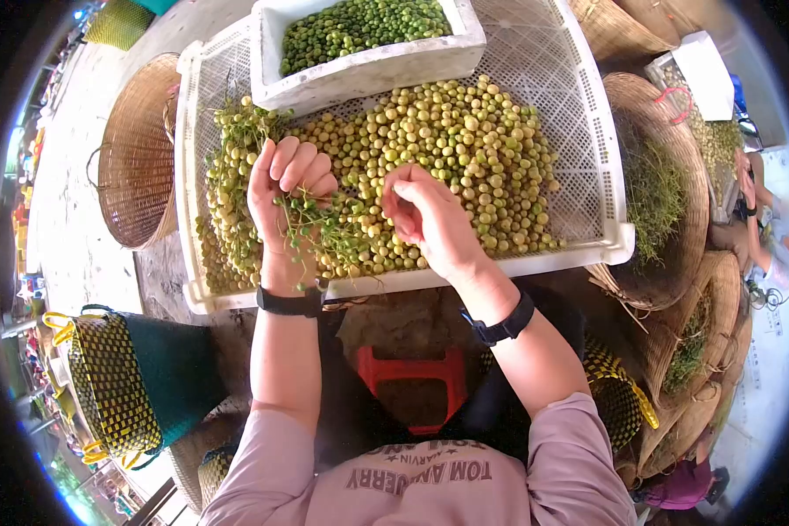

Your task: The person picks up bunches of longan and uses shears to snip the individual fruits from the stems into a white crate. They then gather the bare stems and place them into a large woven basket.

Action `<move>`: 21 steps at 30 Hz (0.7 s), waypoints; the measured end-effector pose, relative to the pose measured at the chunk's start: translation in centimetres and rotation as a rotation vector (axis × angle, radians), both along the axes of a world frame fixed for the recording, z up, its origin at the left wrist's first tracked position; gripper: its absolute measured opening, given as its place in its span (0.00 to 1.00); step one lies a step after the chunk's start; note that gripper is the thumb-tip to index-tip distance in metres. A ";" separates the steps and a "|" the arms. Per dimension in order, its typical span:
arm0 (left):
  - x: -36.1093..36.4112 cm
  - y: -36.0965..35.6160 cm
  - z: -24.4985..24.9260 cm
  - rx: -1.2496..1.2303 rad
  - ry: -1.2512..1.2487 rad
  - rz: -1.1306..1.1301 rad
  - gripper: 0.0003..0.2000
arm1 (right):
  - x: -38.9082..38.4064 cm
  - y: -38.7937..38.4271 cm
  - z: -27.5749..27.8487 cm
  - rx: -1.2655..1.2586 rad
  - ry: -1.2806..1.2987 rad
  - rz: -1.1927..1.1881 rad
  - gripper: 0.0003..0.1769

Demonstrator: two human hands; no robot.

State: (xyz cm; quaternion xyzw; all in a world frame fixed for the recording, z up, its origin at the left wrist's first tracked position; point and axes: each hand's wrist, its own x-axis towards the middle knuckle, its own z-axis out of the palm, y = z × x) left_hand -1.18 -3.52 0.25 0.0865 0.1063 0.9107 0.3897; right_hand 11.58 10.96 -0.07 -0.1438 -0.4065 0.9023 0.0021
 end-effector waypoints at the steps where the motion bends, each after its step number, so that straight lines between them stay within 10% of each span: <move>1: 0.0 0.0 0.0 0.000 0.000 -0.001 0.18 | 0.0 -0.2 -0.7 0.016 -0.006 0.015 0.06; 4: 0.0 0.0 -0.4 0.044 0.020 -0.048 0.18 | 0.0 -0.7 -0.5 0.022 -0.028 0.017 0.07; 6: 0.3 0.4 -0.3 -0.605 0.613 0.115 0.18 | -0.1 -0.4 0.1 0.018 -0.041 0.003 0.07; 9: 2.6 1.4 0.9 -0.996 0.699 0.108 0.10 | -0.3 0.5 0.5 0.235 0.027 -0.066 0.07; 15: 2.8 2.0 0.0 -1.021 0.684 -0.014 0.10 | -0.5 0.4 0.0 1.005 0.169 -0.211 0.05; 19: 2.9 2.0 0.0 -1.033 0.689 0.015 0.09 | -0.4 0.3 0.6 1.086 0.194 -0.242 0.04; 21: 3.3 2.2 1.0 -0.952 0.559 0.087 0.11 | -0.1 0.6 0.6 0.594 0.061 -0.174 0.05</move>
